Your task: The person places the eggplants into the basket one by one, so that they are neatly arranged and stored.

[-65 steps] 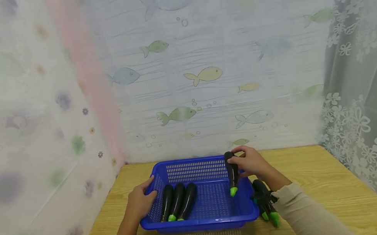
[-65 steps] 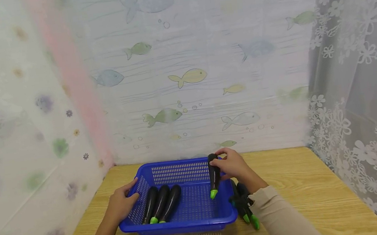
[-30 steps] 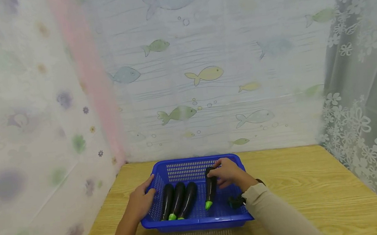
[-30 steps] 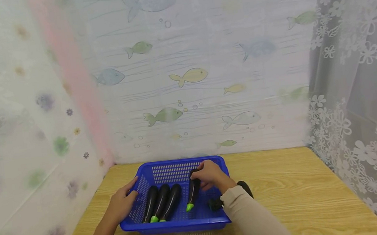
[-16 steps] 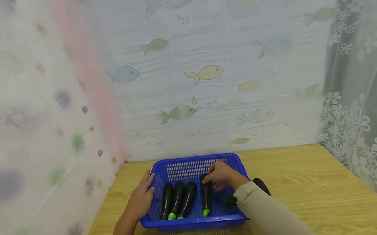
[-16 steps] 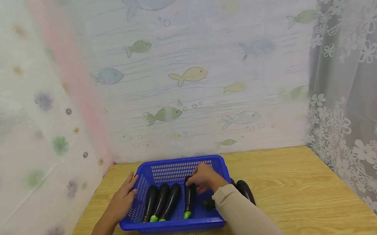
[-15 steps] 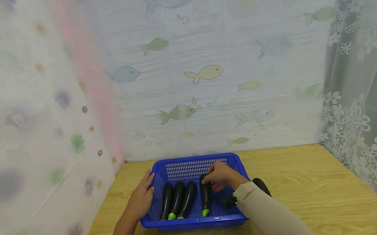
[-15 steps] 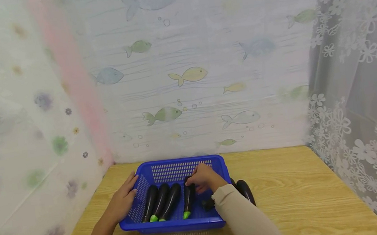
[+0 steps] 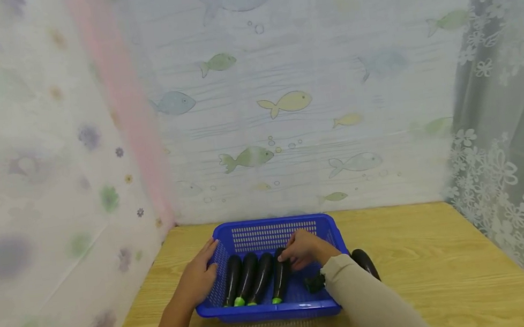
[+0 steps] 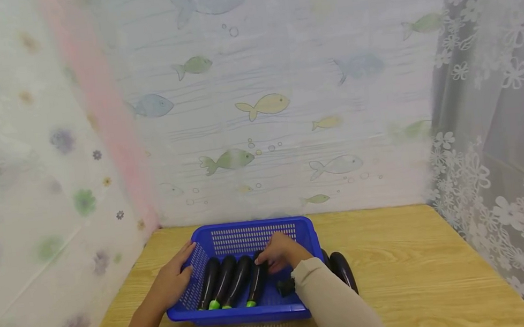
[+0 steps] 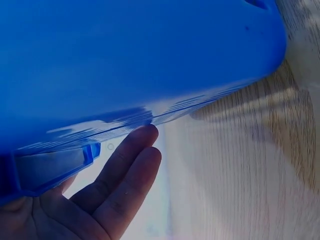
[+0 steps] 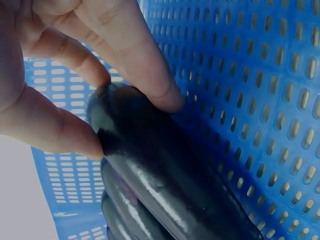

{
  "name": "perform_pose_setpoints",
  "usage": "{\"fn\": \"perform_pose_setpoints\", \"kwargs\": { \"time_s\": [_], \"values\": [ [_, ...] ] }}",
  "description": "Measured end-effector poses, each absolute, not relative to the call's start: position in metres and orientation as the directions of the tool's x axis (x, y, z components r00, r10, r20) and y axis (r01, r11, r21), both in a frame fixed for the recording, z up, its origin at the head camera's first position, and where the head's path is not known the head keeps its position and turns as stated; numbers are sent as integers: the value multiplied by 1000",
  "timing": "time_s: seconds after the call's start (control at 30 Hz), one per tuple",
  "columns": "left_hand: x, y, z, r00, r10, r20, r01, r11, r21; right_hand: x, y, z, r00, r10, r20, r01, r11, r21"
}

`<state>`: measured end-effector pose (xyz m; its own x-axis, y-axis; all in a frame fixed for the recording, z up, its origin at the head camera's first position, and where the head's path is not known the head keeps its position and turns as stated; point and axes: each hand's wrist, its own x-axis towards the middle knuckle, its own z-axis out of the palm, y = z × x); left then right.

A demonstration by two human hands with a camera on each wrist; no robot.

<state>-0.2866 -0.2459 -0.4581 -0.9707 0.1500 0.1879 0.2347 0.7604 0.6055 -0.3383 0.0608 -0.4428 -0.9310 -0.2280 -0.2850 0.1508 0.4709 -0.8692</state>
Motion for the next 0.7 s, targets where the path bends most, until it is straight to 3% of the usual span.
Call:
{"fn": "perform_pose_setpoints", "kwargs": {
  "time_s": [0.7],
  "values": [
    [-289, -240, -455, -974, 151, 170, 222, 799, 558, -340, 61, -448, -925, -224, -308, 169, 483, -859]
  ]
}}
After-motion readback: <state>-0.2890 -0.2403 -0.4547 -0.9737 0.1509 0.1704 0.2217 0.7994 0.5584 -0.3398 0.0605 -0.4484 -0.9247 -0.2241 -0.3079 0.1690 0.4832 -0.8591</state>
